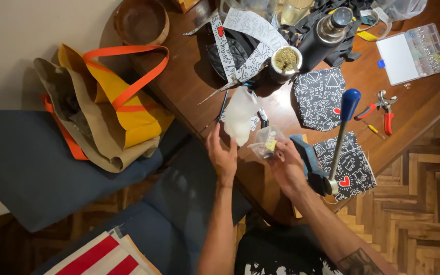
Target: Attaching metal hardware to fabric pieces using a manual hand press and pliers
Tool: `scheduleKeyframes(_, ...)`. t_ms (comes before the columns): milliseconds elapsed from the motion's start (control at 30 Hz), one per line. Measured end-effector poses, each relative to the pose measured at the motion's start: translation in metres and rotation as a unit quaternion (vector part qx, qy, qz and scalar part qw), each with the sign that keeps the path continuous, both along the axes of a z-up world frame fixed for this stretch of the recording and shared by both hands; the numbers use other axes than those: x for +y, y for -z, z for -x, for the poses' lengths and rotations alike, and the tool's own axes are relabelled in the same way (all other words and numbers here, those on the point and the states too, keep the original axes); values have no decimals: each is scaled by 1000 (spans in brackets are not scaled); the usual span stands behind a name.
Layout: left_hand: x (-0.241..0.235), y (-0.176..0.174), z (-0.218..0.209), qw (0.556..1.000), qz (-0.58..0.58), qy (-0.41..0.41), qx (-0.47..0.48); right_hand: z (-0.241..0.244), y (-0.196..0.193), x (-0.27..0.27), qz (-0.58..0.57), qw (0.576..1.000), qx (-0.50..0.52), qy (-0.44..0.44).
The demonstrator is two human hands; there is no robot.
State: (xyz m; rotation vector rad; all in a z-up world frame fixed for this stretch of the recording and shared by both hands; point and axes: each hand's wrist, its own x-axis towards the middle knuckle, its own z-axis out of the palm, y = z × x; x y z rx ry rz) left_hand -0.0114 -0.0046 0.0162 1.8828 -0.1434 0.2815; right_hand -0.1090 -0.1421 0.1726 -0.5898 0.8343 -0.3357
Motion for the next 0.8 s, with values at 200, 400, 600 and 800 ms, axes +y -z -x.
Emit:
scheduleKeyframes(200, 2, -39, 53, 998, 26, 3, 60, 17, 49, 0, 24, 999, 25, -27)
scheduleKeyframes(400, -15, -66, 32, 996, 36, 76, 35, 38, 64, 14, 29, 997, 53, -48)
scheduleKeyframes(600, -124, 6, -35, 947, -75, 296, -103, 77, 136, 25, 27, 992, 101, -66)
scheduleKeyframes(800, -224, 65, -93, 848, -334, 358, -205, 112, 150, 27, 1, 996, 26, -90)
